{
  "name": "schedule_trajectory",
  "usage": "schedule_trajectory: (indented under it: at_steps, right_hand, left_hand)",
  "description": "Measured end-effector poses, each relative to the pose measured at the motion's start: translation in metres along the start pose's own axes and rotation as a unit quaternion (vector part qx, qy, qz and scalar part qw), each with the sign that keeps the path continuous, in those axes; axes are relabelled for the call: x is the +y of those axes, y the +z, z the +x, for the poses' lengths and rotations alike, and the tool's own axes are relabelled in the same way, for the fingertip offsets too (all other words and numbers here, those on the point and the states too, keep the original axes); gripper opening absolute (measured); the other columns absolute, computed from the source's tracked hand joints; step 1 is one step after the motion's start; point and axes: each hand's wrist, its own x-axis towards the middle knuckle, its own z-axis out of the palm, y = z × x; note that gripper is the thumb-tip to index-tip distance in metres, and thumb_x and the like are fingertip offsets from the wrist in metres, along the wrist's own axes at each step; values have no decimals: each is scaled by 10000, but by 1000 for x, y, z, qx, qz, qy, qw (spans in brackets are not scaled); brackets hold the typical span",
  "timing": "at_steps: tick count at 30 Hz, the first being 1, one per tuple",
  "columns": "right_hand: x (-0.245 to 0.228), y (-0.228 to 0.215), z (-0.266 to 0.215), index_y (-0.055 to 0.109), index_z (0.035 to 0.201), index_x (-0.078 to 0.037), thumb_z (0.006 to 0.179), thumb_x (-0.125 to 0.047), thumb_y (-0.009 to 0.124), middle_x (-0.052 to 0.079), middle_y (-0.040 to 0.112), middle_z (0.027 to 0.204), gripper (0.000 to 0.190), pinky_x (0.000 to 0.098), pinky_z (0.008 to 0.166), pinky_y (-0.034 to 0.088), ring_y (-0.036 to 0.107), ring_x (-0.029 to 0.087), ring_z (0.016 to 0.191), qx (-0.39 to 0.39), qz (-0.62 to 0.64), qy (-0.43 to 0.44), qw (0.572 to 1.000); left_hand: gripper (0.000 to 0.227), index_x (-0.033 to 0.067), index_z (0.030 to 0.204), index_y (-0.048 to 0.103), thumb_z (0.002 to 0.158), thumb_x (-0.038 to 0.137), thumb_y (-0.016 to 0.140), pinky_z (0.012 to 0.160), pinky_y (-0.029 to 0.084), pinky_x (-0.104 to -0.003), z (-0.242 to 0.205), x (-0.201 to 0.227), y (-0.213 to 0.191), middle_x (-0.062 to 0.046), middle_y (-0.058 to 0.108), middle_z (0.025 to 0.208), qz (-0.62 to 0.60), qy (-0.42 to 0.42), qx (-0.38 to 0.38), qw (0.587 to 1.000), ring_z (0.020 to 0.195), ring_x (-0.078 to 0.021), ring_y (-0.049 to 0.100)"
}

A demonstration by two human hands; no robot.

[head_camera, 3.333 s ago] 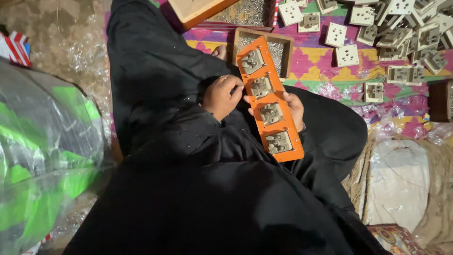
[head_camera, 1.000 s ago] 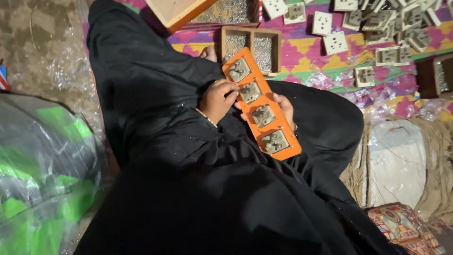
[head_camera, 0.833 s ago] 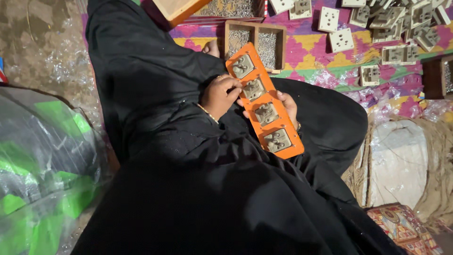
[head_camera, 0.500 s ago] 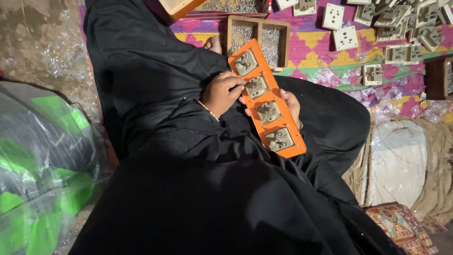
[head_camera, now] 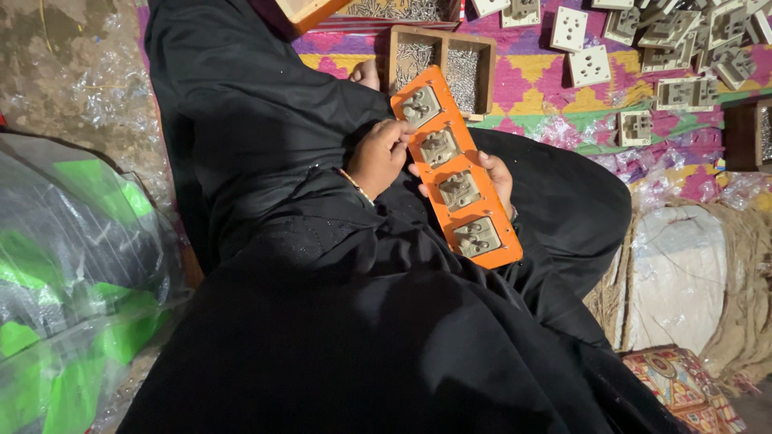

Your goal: The person assembles an orange electrical switchboard by inserting white faceplates and securing them with screws. They handle multiple faceplates and screws, using a screwdriver to fasten the components into the board.

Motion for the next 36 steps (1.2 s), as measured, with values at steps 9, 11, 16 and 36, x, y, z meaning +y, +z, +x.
schedule_trajectory:
  at_steps: [9,11,16,36]
  right_hand:
    - [0,2,0,277,1627,73,1019,-391,495,355,405,1568,796,540,1175,451,476,491,1413,27,-32,-17,999]
    - [2,2,0,277,1615,85,1006,-396,497,335,409,1561,807,535,1178,446,465,481,1433,56,-56,-35,996]
    - [1,2,0,282,1626,83,1013,-385,490,386,417,1561,798,512,1186,442,469,485,1423,28,-21,-16,999]
    - [1,-2,0,284,1601,109,1008,-386,480,372,421,1533,797,524,1204,415,466,477,1432,42,-56,-21,997]
  left_hand:
    - [199,29,1086,646,895,8,700,810,577,-365,1,1,-1,-124,685,1029,16,22,-6,1000,950,-280,705]
    - [206,24,1068,639,884,23,732,800,573,-376,0,2,-3,-128,683,1014,21,26,-9,999,937,-290,702]
    - [168,47,1077,639,930,-29,663,837,567,-395,3,2,-6,-115,688,1014,61,77,-2,995,984,-323,688]
    - [143,34,1007,619,887,24,695,788,561,-399,5,11,-10,-128,667,992,33,53,-21,998,939,-330,690]
